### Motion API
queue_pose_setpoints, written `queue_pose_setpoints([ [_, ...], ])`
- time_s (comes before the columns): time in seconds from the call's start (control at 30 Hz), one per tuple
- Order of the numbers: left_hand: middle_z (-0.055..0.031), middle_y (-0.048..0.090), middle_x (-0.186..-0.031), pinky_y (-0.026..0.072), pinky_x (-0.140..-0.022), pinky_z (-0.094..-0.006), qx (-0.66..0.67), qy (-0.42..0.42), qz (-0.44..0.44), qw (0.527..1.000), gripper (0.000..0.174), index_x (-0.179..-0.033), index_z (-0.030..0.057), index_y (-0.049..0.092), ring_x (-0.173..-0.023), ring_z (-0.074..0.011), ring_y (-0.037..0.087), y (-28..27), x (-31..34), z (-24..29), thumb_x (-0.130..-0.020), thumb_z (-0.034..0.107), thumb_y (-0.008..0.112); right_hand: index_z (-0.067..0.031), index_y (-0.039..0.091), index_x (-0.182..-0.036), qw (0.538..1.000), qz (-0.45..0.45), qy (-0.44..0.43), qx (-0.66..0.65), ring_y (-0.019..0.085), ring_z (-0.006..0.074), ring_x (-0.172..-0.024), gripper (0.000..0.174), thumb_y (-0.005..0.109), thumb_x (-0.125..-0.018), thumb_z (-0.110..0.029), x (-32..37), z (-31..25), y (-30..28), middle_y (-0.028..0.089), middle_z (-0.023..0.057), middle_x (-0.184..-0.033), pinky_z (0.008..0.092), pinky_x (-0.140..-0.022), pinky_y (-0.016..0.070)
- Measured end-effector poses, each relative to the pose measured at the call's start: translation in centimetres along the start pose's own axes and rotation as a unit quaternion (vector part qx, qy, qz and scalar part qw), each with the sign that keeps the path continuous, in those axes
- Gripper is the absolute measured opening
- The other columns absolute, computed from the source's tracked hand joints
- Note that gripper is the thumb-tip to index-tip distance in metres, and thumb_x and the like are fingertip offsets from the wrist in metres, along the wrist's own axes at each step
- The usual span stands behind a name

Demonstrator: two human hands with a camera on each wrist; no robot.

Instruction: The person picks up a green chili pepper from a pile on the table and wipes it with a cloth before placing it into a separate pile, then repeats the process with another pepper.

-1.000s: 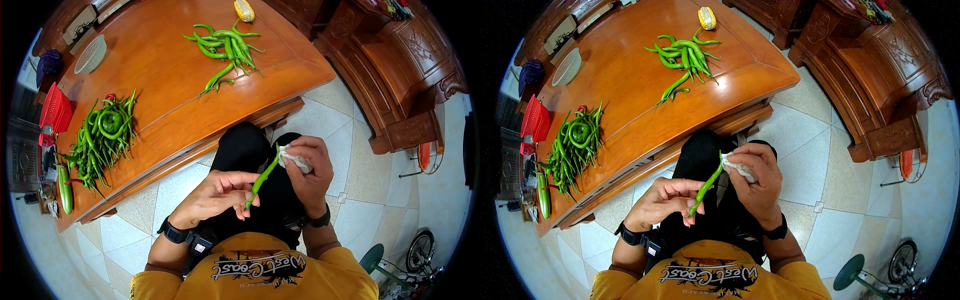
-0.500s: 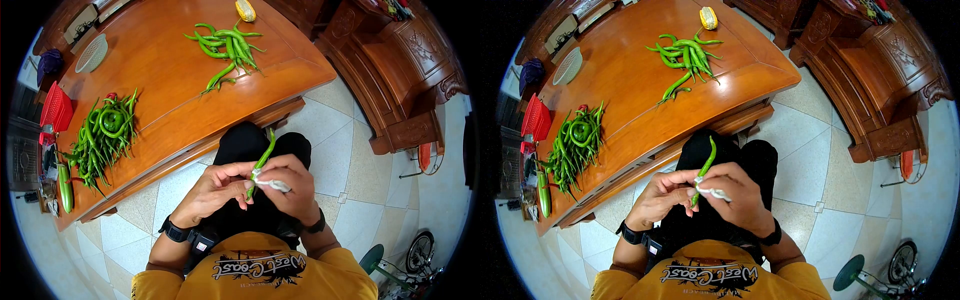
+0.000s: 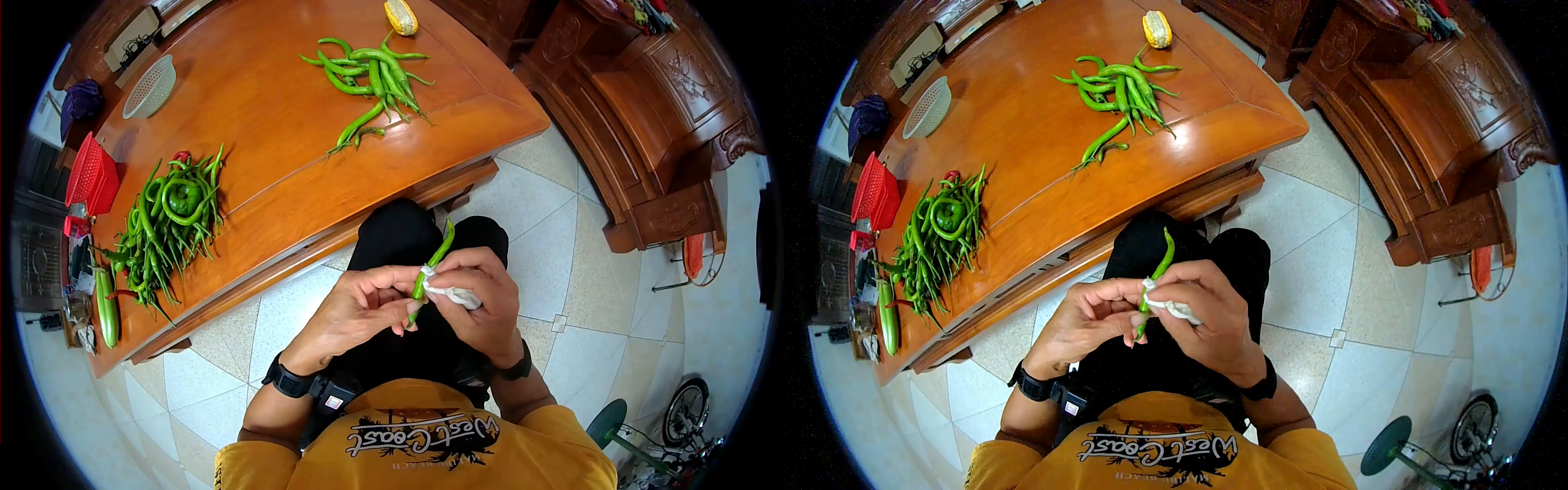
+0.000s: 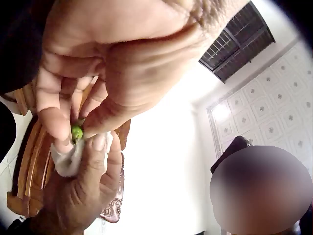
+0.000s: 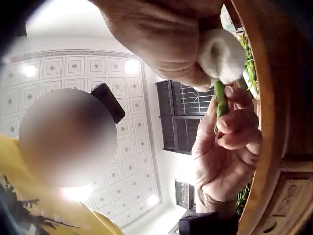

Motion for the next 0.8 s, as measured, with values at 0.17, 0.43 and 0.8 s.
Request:
queue_pose_setpoints([
  [0.17,-0.0016,0.064,-0.086,0.0494,-0.062,-0.0191,-0.025,0.001,0.007,1.000,0.036,-0.123,0.0034,0.059,-0.070,-0.0054,0.059,0.2,0.1,0.0,-0.087,-0.001,0.063,-0.0037,0.066,-0.091,0.997,0.058,-0.003,0.059,0.061,0.0181,-0.082,0.022,0.071,-0.072,0.007,-0.7,0.4,-1.0,0.059,0.0090,-0.097,0.0267,-0.068,0.0492],
  [0.43,-0.0012,0.063,-0.086,0.0465,-0.061,-0.0185,-0.063,0.032,0.008,0.997,0.041,-0.124,0.0039,0.058,-0.069,-0.0045,0.056,0.2,-0.1,-0.1,-0.085,-0.001,0.066,-0.0042,0.065,-0.092,0.995,0.072,0.028,0.068,0.059,0.0195,-0.087,0.024,0.070,-0.072,0.007,-0.3,0.8,-0.9,0.059,0.0090,-0.099,0.0285,-0.073,0.0489],
  [0.8,0.0013,0.055,-0.082,0.0417,-0.057,-0.0195,-0.144,0.078,0.026,0.986,0.044,-0.123,0.0075,0.061,-0.067,-0.0038,0.052,0.1,-0.1,-0.6,-0.081,0.001,0.071,-0.0032,0.065,-0.090,0.998,0.051,0.010,0.039,0.061,0.0199,-0.084,0.023,0.070,-0.071,0.008,-0.4,0.7,-0.3,0.059,0.0101,-0.097,0.0277,-0.073,0.0486],
])
Point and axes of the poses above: each hand's wrist, its own x-axis away from the middle knuckle, its own y-axis out of the palm, z = x × y, the point moved 1 cm from there along -x, towards the middle knuckle
